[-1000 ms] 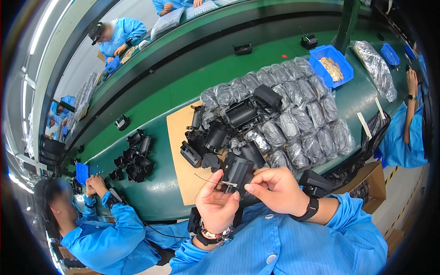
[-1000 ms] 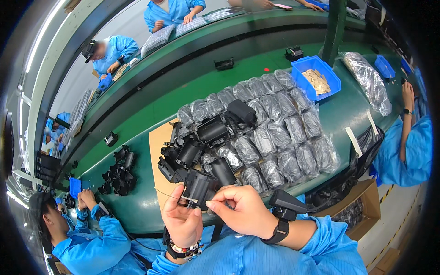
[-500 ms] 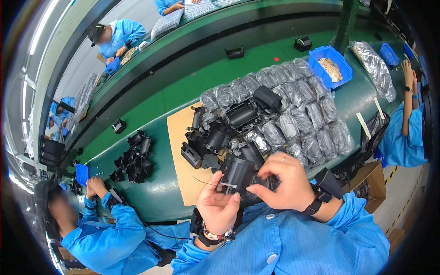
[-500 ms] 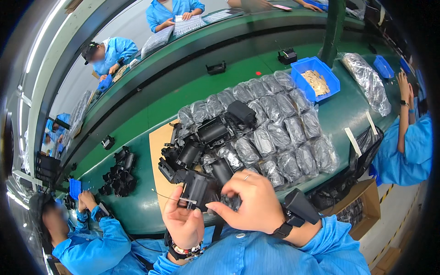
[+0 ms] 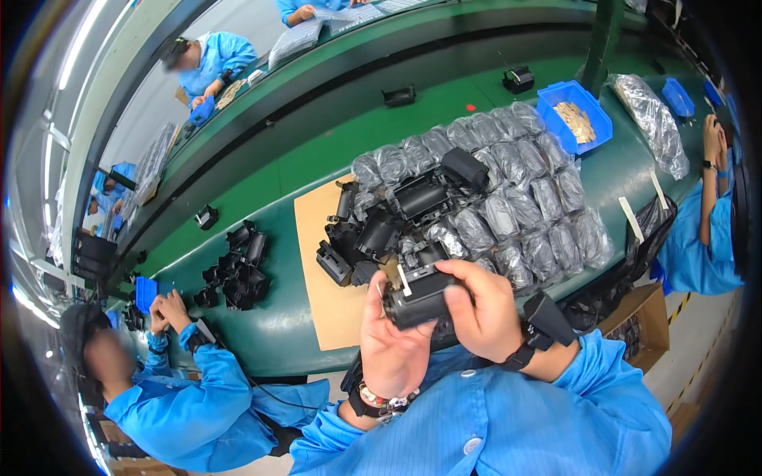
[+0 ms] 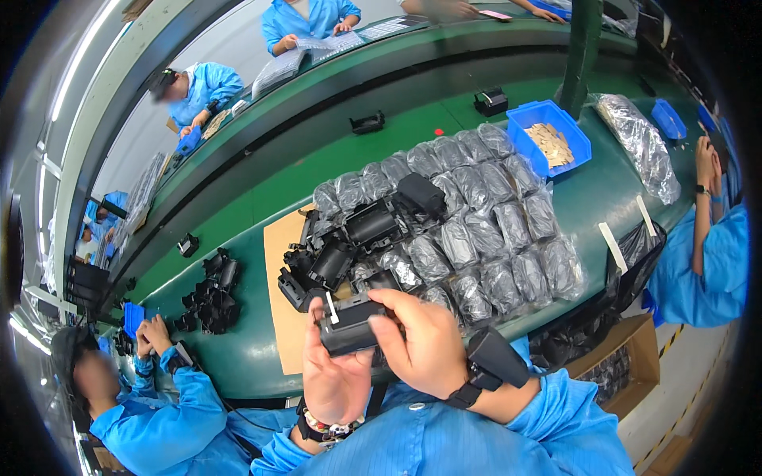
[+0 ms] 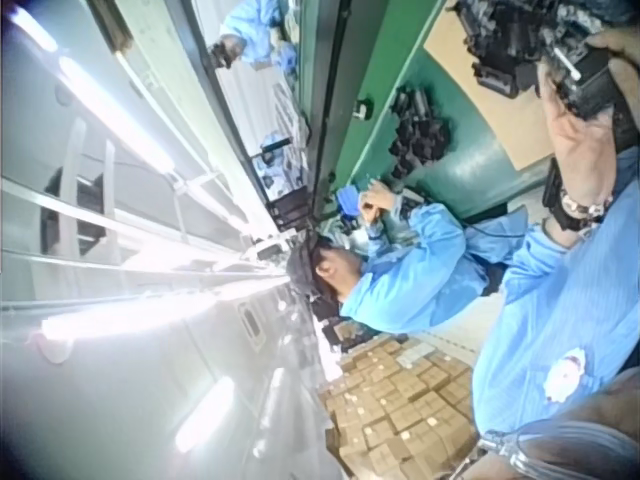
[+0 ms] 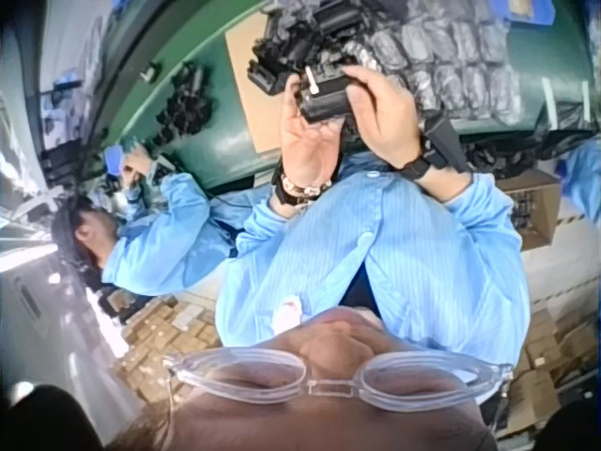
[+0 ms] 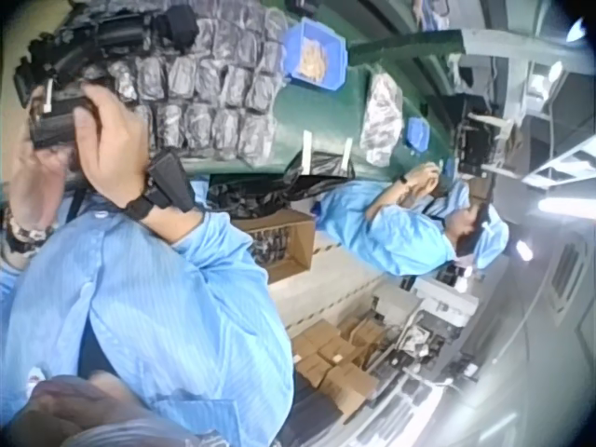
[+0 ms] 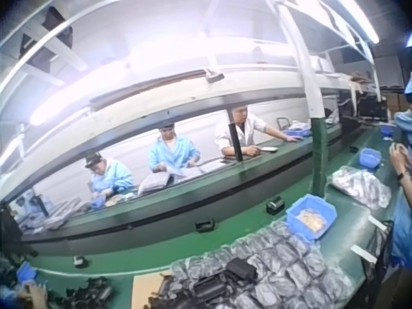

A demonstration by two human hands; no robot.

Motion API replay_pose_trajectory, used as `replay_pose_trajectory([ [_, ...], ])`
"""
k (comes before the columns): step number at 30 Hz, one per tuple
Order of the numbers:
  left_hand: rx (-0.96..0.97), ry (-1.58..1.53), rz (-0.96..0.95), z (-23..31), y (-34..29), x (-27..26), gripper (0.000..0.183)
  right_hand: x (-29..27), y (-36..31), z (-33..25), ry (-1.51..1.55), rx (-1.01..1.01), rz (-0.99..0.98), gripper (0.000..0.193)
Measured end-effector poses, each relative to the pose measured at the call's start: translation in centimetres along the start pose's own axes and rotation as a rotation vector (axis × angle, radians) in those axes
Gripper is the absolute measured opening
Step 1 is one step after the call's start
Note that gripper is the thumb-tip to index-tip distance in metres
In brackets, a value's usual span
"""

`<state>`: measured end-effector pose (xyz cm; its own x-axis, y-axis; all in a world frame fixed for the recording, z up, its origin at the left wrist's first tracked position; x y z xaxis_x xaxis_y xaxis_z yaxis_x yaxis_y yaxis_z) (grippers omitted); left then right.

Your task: Assembling small black plastic components and putting them into bags at a factory production line.

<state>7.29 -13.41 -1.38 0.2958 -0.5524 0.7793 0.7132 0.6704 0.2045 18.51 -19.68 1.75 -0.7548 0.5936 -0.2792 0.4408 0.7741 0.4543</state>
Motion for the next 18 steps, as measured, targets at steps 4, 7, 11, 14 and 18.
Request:
replay_pose_trajectory([
  [4, -0.001, 0.167, 0.193, 0.7, 0.0, -1.2, 0.066, 0.4, -0.7, -0.6, -0.101, -0.016, -0.168, 0.032],
  [7, -0.05, 0.369, 0.102, 0.9, -0.5, -1.8, 0.057, -1.4, -0.2, -2.5, -0.416, -0.259, -0.118, 0.036],
  [11, -0.119, 0.721, 0.023, 0.6, -0.1, 0.1, 0.05, -1.1, 0.9, -5.1, -0.546, -0.341, -0.167, 0.036],
  [14, -0.136, 0.824, -0.012, 0.2, 0.2, 0.5, 0.054, -0.8, 0.0, -3.4, -0.547, -0.293, -0.294, 0.034],
  [18, -0.091, 0.906, -0.031, -0.4, 0.5, 1.3, 0.049, -2.5, -0.7, -2.6, -0.421, -0.288, -0.263, 0.025],
])
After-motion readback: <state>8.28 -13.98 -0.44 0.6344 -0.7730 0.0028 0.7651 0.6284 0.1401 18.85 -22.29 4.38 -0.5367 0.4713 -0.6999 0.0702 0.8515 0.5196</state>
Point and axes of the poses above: each hand's wrist, its own y-axis towards the middle knuckle, its own x-axis out of the palm, z = x × y, the point moved 7 cm from there along y, towards the middle knuckle, and after that the axes turned 9 degrees about -z, right-handed, at the moved point
